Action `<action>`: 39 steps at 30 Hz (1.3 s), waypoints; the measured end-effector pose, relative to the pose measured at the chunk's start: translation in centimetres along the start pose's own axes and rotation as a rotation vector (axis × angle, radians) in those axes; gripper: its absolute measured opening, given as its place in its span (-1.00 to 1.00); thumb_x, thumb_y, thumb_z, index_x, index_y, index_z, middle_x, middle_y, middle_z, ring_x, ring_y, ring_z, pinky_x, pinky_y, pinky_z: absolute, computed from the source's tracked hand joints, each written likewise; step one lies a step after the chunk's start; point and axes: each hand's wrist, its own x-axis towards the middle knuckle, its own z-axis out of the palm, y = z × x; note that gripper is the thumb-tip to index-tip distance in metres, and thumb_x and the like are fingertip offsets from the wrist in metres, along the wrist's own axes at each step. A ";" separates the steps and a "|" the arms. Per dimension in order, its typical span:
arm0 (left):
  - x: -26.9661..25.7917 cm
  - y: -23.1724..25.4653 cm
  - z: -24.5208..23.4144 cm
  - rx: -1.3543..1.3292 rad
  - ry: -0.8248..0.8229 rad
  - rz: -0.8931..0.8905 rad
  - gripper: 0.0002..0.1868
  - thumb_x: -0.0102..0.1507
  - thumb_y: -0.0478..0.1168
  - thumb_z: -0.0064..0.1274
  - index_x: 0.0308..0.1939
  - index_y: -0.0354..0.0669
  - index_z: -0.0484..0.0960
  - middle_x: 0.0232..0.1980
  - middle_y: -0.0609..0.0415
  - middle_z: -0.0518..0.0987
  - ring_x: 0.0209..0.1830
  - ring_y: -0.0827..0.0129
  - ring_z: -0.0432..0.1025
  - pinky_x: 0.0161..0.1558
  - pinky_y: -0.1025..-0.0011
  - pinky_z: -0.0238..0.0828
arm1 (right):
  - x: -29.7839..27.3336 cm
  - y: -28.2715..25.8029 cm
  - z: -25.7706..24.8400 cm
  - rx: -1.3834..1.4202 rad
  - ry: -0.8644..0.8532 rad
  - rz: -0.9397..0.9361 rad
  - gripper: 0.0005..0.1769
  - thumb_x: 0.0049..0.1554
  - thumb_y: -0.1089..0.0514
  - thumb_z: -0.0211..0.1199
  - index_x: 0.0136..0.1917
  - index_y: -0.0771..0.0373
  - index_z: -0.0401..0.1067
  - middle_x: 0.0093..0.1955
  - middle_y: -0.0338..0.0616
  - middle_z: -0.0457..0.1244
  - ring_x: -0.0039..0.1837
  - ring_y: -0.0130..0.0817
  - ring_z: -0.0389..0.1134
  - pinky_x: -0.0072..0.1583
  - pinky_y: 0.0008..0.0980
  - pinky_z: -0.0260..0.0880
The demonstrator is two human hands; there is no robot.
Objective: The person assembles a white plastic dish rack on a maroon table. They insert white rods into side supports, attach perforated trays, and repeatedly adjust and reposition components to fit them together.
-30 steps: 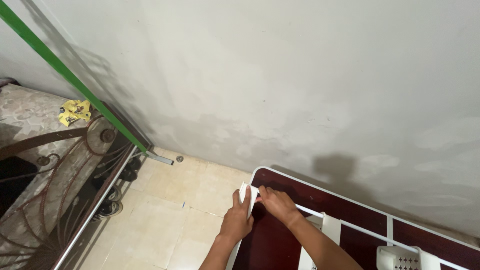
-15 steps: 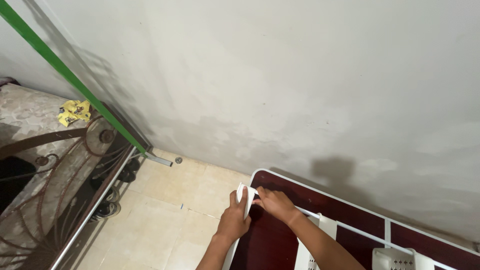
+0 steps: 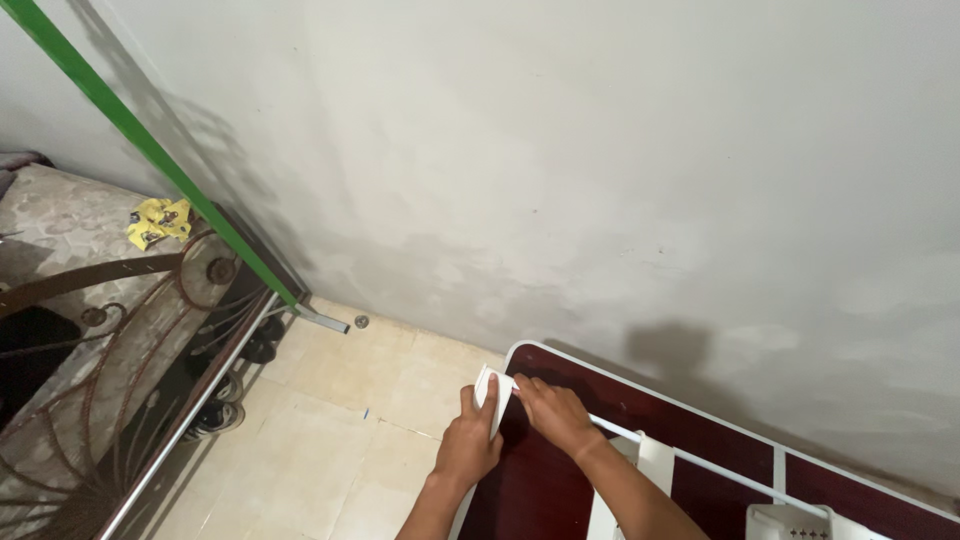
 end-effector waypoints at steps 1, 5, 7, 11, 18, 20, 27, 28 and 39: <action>-0.1 -0.1 0.1 -0.002 0.003 0.006 -0.02 0.10 -0.41 0.16 0.57 -0.16 0.03 0.24 -0.33 0.26 -0.35 -0.17 0.55 -0.28 0.09 0.61 | 0.1 0.0 -0.3 0.025 -0.012 0.006 -0.68 0.27 0.05 0.14 0.20 0.27 0.41 -0.15 0.06 0.40 -0.22 0.01 0.45 -0.24 -0.07 0.45; 0.2 -0.4 0.0 -0.009 0.021 0.025 -0.02 0.08 -0.43 0.16 0.55 -0.18 0.07 0.23 -0.33 0.26 -0.36 -0.18 0.55 -0.29 0.07 0.60 | 0.9 -0.1 -1.8 0.140 -0.113 0.028 -0.72 0.30 0.03 0.10 0.14 0.26 0.42 -0.15 0.14 0.41 -0.16 0.10 0.44 -0.16 0.02 0.42; 0.3 -0.5 0.0 -0.015 0.024 0.029 -0.02 0.07 -0.43 0.17 0.54 -0.18 0.07 0.22 -0.33 0.26 -0.35 -0.18 0.55 -0.29 0.07 0.60 | 1.3 0.1 -2.5 0.219 -0.200 0.072 -0.71 0.32 0.02 0.10 0.14 0.26 0.43 -0.16 0.19 0.40 -0.13 0.13 0.43 -0.10 0.03 0.41; 0.6 -0.6 0.1 -0.005 0.005 0.014 -0.02 0.09 -0.41 0.16 0.55 -0.16 0.06 0.21 -0.31 0.27 -0.33 -0.17 0.55 -0.27 0.09 0.61 | 1.6 0.5 -3.0 0.333 -0.211 0.047 -0.71 0.30 0.06 0.11 0.16 0.29 0.43 -0.08 0.20 0.40 -0.04 0.14 0.43 -0.03 0.01 0.43; 0.9 -0.3 -0.4 -0.002 -0.047 -0.025 0.00 0.09 -0.41 0.17 0.56 -0.15 0.02 0.22 -0.31 0.25 -0.30 -0.17 0.55 -0.23 0.10 0.61 | 0.5 -0.3 -1.7 0.080 0.098 -0.041 -0.48 0.06 -0.11 0.34 0.13 0.29 0.44 -0.03 0.00 0.33 -0.08 0.01 0.45 -0.13 -0.11 0.49; 0.7 -0.3 -0.5 -0.021 -0.046 -0.043 0.00 0.09 -0.41 0.16 0.57 -0.12 0.02 0.21 -0.30 0.26 -0.29 -0.16 0.55 -0.21 0.10 0.61 | 0.4 -0.3 -1.4 0.052 0.053 -0.027 -0.51 0.09 -0.13 0.34 0.13 0.25 0.45 -0.07 -0.07 0.32 -0.10 -0.04 0.45 -0.14 -0.13 0.48; 0.6 -0.2 -0.5 -0.023 -0.046 -0.041 0.04 0.07 -0.39 0.22 0.57 -0.12 0.00 0.18 -0.31 0.27 -0.25 -0.18 0.54 -0.18 0.09 0.59 | 0.3 -0.1 -0.1 -0.011 0.124 -0.055 -0.58 0.17 -0.08 0.26 0.12 0.27 0.43 -0.07 -0.04 0.36 -0.09 -0.06 0.47 -0.22 -0.14 0.48; 0.5 -0.3 -0.5 -0.017 -0.038 -0.049 0.04 0.08 -0.39 0.21 0.58 -0.12 0.00 0.17 -0.30 0.28 -0.25 -0.18 0.54 -0.18 0.10 0.60 | 0.4 -0.2 0.1 -0.021 0.098 -0.048 -0.62 0.20 -0.08 0.24 0.10 0.26 0.42 -0.09 -0.04 0.37 -0.10 -0.07 0.47 -0.21 -0.14 0.48; 0.5 -0.1 -0.8 0.026 -0.101 -0.095 0.02 0.13 -0.37 0.19 0.60 -0.11 -0.02 0.18 -0.29 0.27 -0.23 -0.13 0.55 -0.15 0.14 0.63 | 0.9 -0.1 0.9 -0.076 -0.021 0.010 -0.67 0.26 -0.05 0.18 -0.11 0.26 0.28 -0.22 -0.01 0.40 -0.18 -0.05 0.47 -0.25 -0.09 0.46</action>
